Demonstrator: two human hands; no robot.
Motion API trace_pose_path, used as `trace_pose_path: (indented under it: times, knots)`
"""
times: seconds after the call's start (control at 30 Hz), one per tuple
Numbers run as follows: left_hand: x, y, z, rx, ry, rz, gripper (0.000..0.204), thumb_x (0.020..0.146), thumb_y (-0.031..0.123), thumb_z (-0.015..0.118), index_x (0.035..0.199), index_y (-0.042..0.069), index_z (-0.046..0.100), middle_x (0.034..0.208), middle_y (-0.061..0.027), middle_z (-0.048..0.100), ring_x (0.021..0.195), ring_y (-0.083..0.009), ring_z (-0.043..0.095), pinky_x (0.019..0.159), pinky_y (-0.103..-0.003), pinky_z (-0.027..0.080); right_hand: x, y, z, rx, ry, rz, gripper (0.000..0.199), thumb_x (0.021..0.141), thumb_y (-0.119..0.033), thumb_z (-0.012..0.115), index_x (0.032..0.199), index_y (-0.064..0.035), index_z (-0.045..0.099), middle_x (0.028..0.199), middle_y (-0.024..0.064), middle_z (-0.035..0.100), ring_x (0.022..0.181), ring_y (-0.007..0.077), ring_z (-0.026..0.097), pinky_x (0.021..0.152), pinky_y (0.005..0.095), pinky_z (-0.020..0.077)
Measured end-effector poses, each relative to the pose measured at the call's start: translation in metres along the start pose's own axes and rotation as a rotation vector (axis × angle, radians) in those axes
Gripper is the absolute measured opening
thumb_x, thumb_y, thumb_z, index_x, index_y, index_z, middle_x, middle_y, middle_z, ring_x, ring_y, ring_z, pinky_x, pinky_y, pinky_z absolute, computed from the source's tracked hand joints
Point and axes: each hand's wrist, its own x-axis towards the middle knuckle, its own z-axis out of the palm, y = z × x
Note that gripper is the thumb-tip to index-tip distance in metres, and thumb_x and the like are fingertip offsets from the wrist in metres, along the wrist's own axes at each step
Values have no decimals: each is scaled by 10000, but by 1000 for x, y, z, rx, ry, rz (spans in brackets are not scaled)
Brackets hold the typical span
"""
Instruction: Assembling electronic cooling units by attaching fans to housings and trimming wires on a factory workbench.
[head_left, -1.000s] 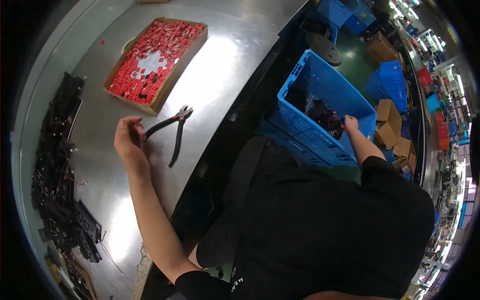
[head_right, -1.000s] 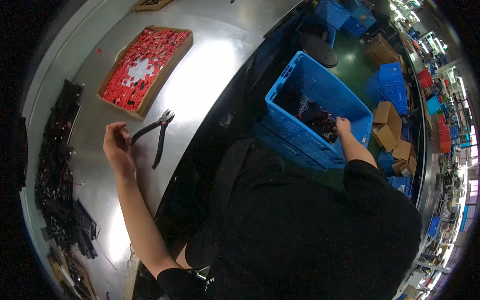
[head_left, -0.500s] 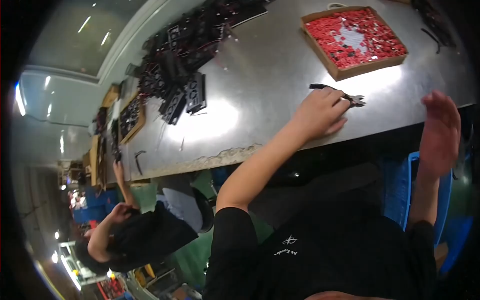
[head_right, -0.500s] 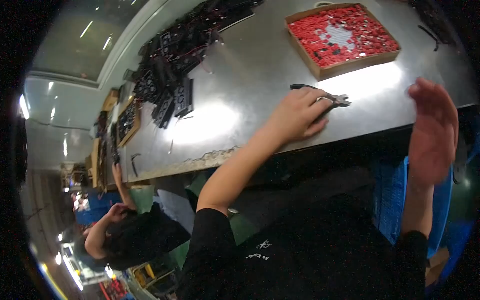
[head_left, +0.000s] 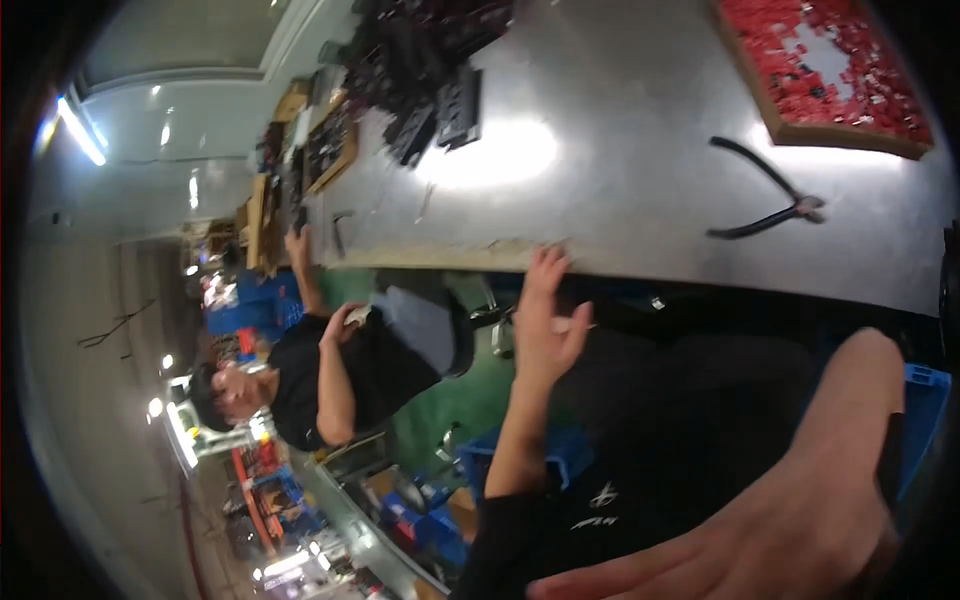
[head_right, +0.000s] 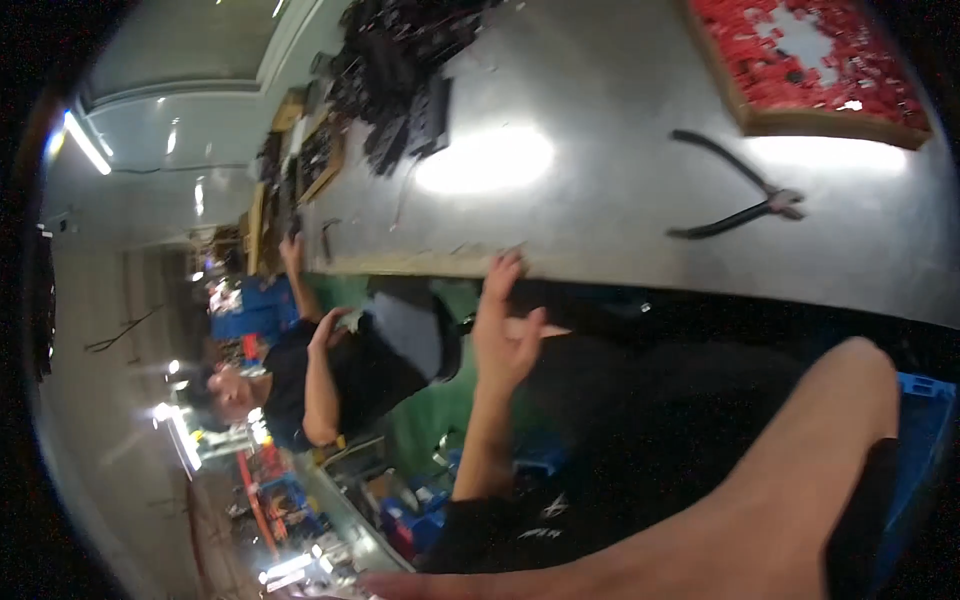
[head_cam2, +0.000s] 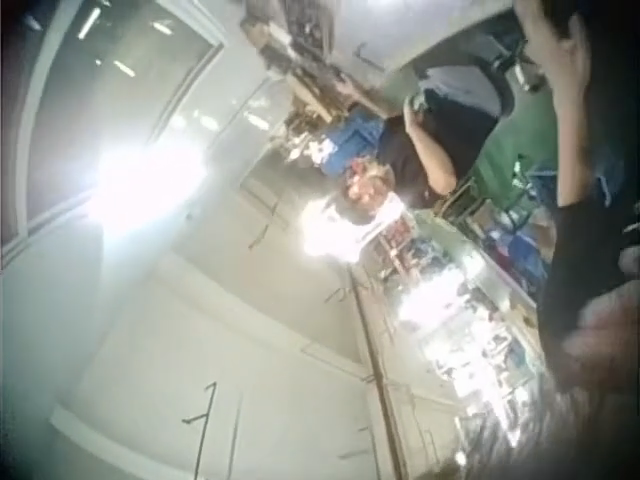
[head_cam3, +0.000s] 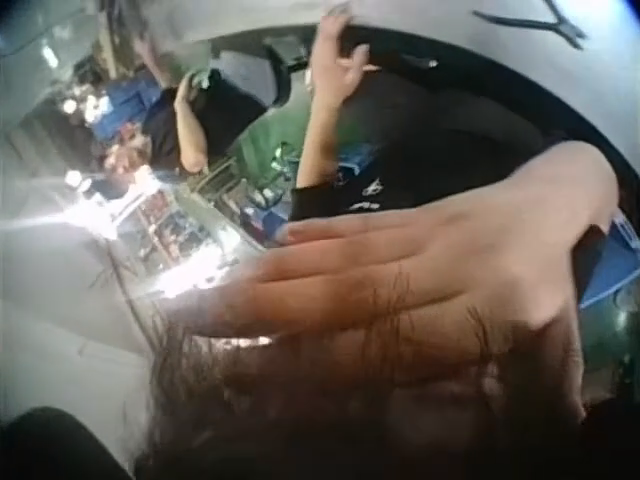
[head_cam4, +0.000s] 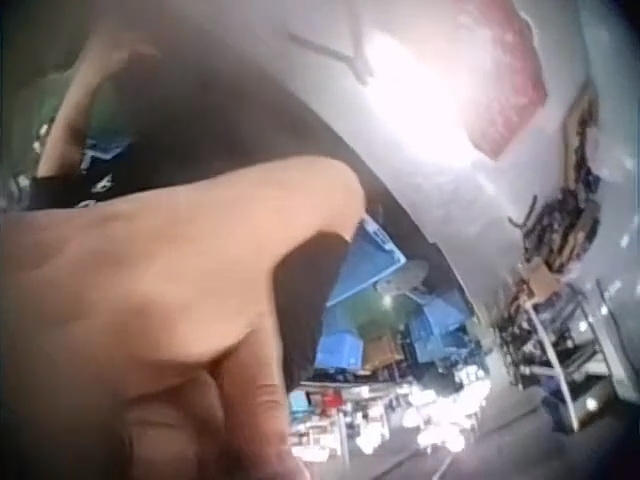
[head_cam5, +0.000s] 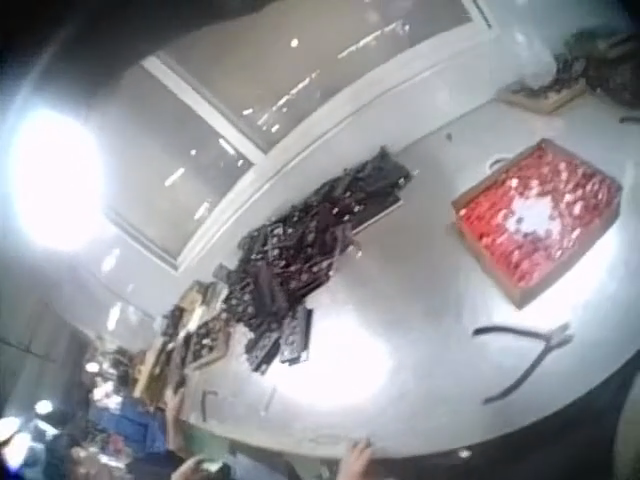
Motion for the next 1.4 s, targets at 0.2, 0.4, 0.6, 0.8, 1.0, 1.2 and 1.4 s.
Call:
trace_pose_path:
  times: [0.2,0.4,0.6,0.8,1.0,1.2,1.4]
  knots:
    - [5,2,13,-118,223,-215,540,885,86,746,1399,5,602,1465,-223,614,1423,-431,534,1193,-508,405,-16,-29,-40,-52,-183,98,437,1107,-350,483,1354,-15,618,1206,165,643,1020,271,617,936,402,494]
    - [26,-4,29,209,292,-9,519,902,207,733,1378,40,612,1487,-184,595,1454,-428,488,1224,-539,319,13,-24,10,65,-334,4,429,1097,-360,504,1302,-14,654,1112,159,671,923,268,630,865,392,516]
    - [34,-7,32,132,407,-6,437,921,195,700,1321,29,642,1404,-162,658,1368,-387,575,1158,-490,388,52,-40,36,63,-479,-124,426,1087,-369,524,1251,-13,690,1017,153,698,826,264,643,794,383,538]
    - [164,-36,-1,161,457,71,571,853,235,793,1346,23,597,1354,-230,603,1259,-437,575,1074,-516,457,102,-79,104,215,-657,-365,371,1060,-328,565,1183,-22,735,896,139,719,751,245,659,724,369,540]
    - [234,-111,-2,520,547,-271,728,751,366,881,1365,81,614,1360,-190,543,1271,-399,495,1050,-564,415,144,20,219,-78,-1037,-210,189,998,-137,637,1063,-19,769,726,107,675,653,219,658,648,342,505]
    - [249,-116,-4,511,581,-375,612,788,295,853,1330,95,652,1246,-145,523,1211,-371,497,978,-519,445,146,30,205,-207,-973,-439,166,927,-82,640,1028,-29,761,844,174,720,770,367,692,716,444,525]
    - [246,-123,-6,324,634,-240,509,822,255,832,1270,65,683,1188,-153,556,1145,-375,553,941,-508,494,145,33,219,-155,-928,-397,150,974,-105,631,996,-13,747,779,129,688,731,293,678,692,397,512]
